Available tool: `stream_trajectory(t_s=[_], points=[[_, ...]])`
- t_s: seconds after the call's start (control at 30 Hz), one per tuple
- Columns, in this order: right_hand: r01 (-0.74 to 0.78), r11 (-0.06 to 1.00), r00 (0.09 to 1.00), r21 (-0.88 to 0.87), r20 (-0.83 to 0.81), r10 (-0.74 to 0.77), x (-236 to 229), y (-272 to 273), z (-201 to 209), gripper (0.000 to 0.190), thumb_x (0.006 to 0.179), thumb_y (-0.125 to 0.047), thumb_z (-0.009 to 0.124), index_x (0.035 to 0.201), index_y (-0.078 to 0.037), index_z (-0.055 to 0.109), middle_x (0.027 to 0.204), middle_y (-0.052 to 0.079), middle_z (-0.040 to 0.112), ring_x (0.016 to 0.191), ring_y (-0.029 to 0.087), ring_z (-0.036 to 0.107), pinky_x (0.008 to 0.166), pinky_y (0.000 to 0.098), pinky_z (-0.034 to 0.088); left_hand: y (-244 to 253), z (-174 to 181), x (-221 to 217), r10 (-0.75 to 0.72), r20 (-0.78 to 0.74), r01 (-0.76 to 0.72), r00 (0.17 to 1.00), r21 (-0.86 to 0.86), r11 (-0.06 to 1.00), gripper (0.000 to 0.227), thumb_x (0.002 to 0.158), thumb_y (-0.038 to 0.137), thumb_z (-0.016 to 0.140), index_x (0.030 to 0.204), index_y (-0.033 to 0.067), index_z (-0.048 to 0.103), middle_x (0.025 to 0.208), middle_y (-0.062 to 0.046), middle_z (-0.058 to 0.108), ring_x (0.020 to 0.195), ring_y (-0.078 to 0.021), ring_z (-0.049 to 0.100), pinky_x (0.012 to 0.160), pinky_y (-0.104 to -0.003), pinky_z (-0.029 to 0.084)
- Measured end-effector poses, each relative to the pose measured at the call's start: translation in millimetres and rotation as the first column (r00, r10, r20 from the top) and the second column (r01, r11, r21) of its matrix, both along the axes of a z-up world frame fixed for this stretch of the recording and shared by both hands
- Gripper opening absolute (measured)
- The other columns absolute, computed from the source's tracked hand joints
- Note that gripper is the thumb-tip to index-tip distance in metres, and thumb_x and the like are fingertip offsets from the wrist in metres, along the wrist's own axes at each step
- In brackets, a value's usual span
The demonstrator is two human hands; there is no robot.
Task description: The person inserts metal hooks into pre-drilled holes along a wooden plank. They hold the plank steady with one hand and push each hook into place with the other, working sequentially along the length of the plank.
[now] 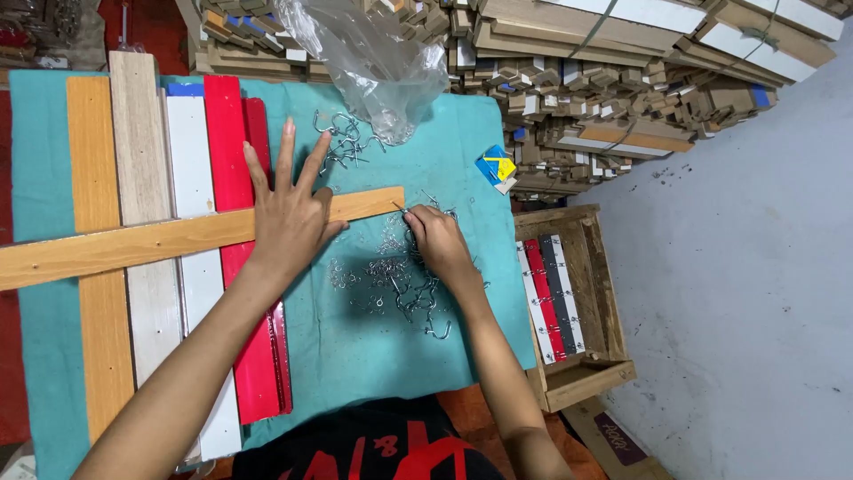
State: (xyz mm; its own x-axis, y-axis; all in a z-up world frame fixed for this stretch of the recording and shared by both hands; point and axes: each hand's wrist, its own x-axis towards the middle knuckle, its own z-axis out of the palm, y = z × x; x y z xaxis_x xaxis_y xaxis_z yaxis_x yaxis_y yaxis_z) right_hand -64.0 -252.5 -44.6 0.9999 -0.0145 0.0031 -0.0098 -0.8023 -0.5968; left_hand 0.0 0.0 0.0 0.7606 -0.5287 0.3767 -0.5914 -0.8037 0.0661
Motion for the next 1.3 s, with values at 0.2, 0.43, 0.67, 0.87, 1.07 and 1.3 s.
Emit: stream_trajectory(t_s=[0.2,0.43,0.67,0.87,1.07,1.3], points=[[-0.031,0.999,0.999,0.012,-0.006,0.031,1,3,9,0.025,0.108,-0.022,0.051,0.095,-0.008,0.068,0.078,0.018,0.068,0.081,0.038,0.069,0.073,0.0459,0.055,0,1,0,-0.007,-0.006,0.007,1.000,-0.013,1.000,0.035,0.072,0.043,0.090,0.091,0.0147,0.082,0.171,-0.010,0.044,0.161,-0.0464,0.010,0.116,-0.076,-0.008],[-0.028,1.000,1.000,0.002,-0.015,0.028,2,1,5,0.025,0.107,-0.022,0.053,0.092,-0.009,0.068,0.076,0.015,0.068,0.078,0.036,0.069,0.073,0.0434,0.055,0,-1,1,0.002,-0.011,-0.002,1.000,-0.017,1.000,0.037,0.071,0.043,0.090,0.091,0.0137,0.082,0.171,-0.011,0.044,0.161,-0.0461,0.009,0.116,-0.076,-0.007],[-0.015,1.000,1.000,0.021,-0.016,0.016,2,2,6,0.025,0.107,-0.021,0.052,0.092,-0.008,0.067,0.075,0.017,0.067,0.078,0.037,0.069,0.072,0.0443,0.055,0,-2,1,0.007,-0.023,-0.007,1.000,-0.012,1.000,0.037,0.072,0.045,0.090,0.092,0.0145,0.082,0.170,-0.012,0.044,0.162,-0.0458,0.009,0.116,-0.075,-0.008],[-0.017,1.000,0.999,0.015,-0.026,0.018,1,3,9,0.026,0.107,-0.023,0.051,0.091,-0.010,0.066,0.076,0.017,0.067,0.079,0.038,0.068,0.072,0.0451,0.055,0,-2,0,0.003,-0.035,-0.004,0.999,-0.018,1.000,0.037,0.073,0.044,0.089,0.093,0.0143,0.082,0.169,-0.012,0.045,0.162,-0.0456,0.008,0.116,-0.075,-0.009],[-0.070,0.995,0.997,-0.065,-0.033,0.068,7,2,16,0.027,0.107,-0.023,0.051,0.089,-0.008,0.064,0.074,0.018,0.065,0.077,0.040,0.067,0.071,0.0473,0.055,0,-3,0,0.001,-0.022,-0.001,1.000,-0.015,1.000,0.039,0.071,0.044,0.090,0.093,0.0136,0.081,0.166,-0.012,0.048,0.162,-0.0451,0.010,0.116,-0.075,-0.009],[-0.142,0.688,0.966,-0.712,0.052,0.252,16,-1,12,0.012,0.097,-0.012,0.061,0.093,-0.019,0.070,0.080,0.001,0.068,0.066,0.022,0.073,0.058,0.0334,0.058,-9,-6,-3,-0.031,0.010,0.031,0.999,0.016,0.999,0.046,0.064,0.032,0.094,0.099,0.0073,0.076,0.140,-0.017,0.061,0.158,-0.0443,0.027,0.119,-0.078,-0.004]])
